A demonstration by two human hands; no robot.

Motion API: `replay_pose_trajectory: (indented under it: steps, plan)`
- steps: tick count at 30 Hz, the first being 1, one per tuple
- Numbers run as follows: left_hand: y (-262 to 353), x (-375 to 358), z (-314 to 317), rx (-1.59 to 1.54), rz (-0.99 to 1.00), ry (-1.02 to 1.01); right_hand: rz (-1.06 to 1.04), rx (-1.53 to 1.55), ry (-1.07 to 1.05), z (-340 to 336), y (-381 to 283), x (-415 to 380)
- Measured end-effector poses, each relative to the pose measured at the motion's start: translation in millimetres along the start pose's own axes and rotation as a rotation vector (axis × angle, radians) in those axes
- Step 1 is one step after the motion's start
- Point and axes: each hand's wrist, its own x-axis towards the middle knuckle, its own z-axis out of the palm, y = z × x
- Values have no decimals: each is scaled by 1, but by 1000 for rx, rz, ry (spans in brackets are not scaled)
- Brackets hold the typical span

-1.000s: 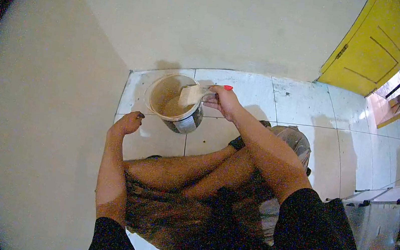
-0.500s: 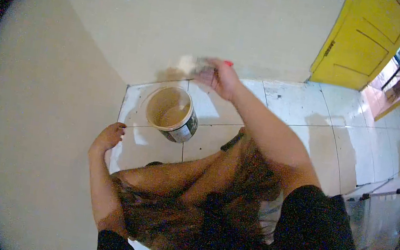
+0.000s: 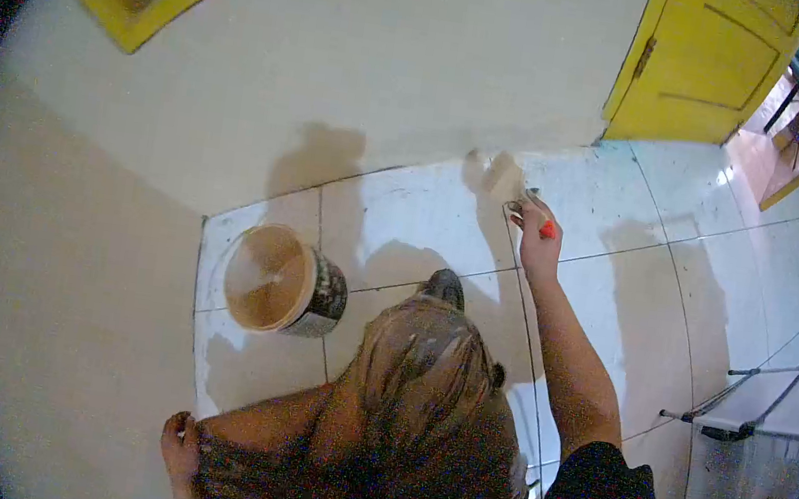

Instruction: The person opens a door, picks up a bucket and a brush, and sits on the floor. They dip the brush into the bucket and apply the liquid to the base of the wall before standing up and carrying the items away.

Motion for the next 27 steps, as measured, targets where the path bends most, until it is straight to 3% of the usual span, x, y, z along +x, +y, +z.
replay_pose_trajectory:
  steps: [1, 4, 15, 18, 21, 24, 27]
  plan:
    - [6, 1, 3, -3, -36, 61, 23, -5, 14, -7, 16, 4]
    - [30, 12, 9, 204, -32, 18, -202, -429, 81, -20, 57, 28]
    - [27, 31, 18, 389, -126, -114, -261, -418, 376, 7, 110, 88]
    - [29, 33, 21, 388, -119, -136, -72, -440, 302, 31, 99, 79]
    - [27, 33, 26, 355, -144, -116, -247, -574, 206, 52, 101, 72]
    - [21, 36, 27, 360, -153, -127, -323, -717, -200, 61, 107, 56]
    - [23, 38, 27, 358, -226, -129, -578, -700, -413, 89, 107, 47]
